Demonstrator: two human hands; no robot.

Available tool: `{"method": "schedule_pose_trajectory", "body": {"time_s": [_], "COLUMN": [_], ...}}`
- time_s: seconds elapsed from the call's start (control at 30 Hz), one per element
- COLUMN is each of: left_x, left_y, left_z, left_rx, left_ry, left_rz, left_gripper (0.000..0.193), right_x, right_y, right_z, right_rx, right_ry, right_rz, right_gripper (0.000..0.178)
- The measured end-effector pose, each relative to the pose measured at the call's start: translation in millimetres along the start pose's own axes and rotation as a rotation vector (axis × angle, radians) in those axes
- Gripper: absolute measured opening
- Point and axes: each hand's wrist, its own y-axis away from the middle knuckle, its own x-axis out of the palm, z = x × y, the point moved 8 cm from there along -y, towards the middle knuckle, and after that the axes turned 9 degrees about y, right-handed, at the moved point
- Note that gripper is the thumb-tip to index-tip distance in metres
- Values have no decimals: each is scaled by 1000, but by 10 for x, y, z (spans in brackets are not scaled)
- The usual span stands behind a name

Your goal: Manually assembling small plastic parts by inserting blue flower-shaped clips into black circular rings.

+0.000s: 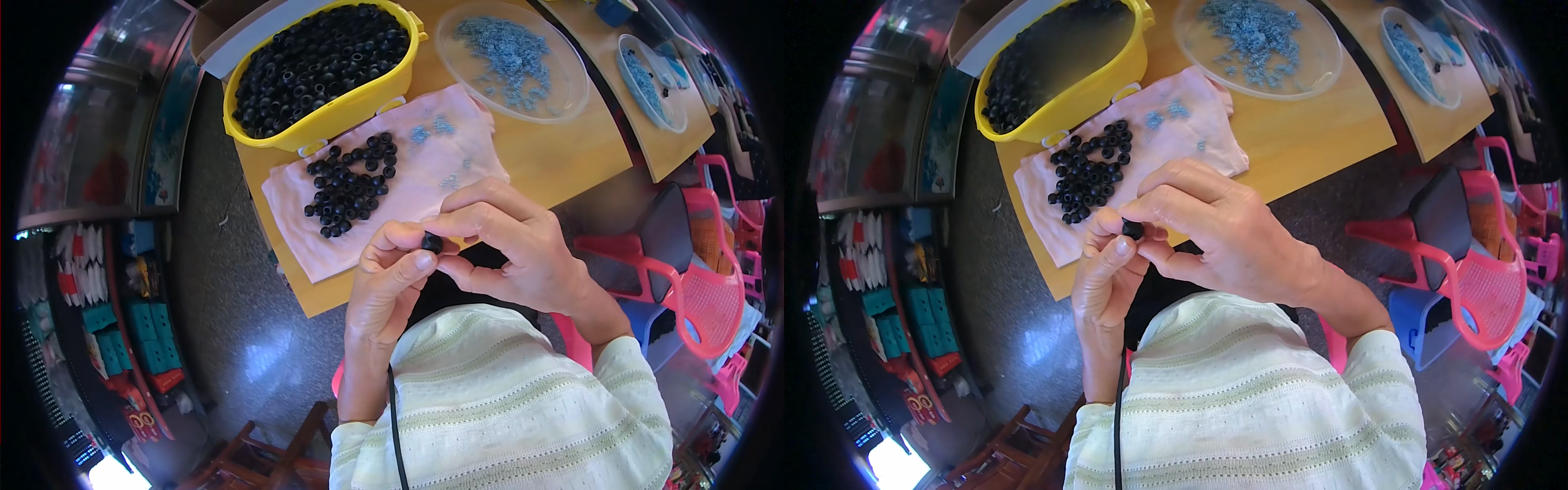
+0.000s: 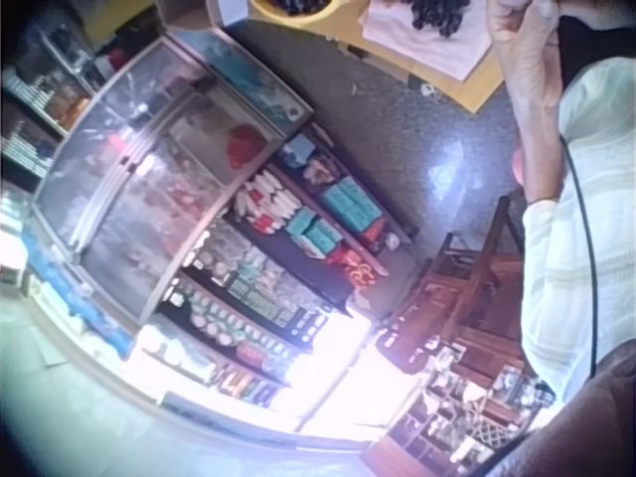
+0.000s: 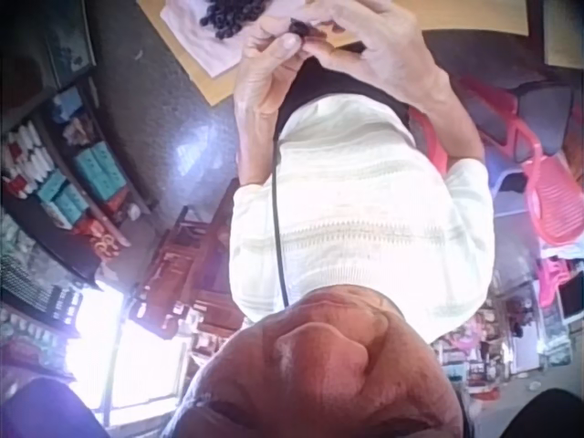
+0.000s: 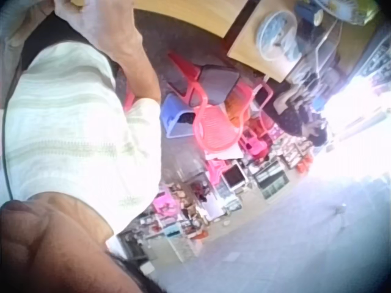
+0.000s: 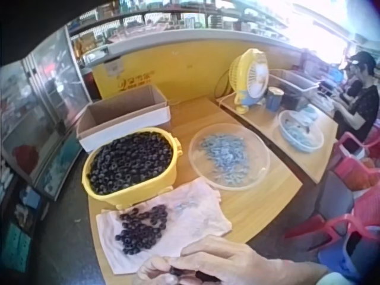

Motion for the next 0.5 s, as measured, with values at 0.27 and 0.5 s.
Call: {"method": "schedule_pose_trajectory", "body": {"time_s": [0.27,0.5], "left_x": [35,-126], "left_y": [3,-49], "left_z": [71,74], "left_rx": [-113,-134], "left_ry": [-18,-149], "left_rz": [-17,-150], "left_gripper": [15,13], "right_x": [-18,5], "right_y": [53,139], "right_z": [23,16], "right_rx": [-143,-215], "right_ry": [116,262], "right_rz": [28,0], "right_gripper": [27,30]}}
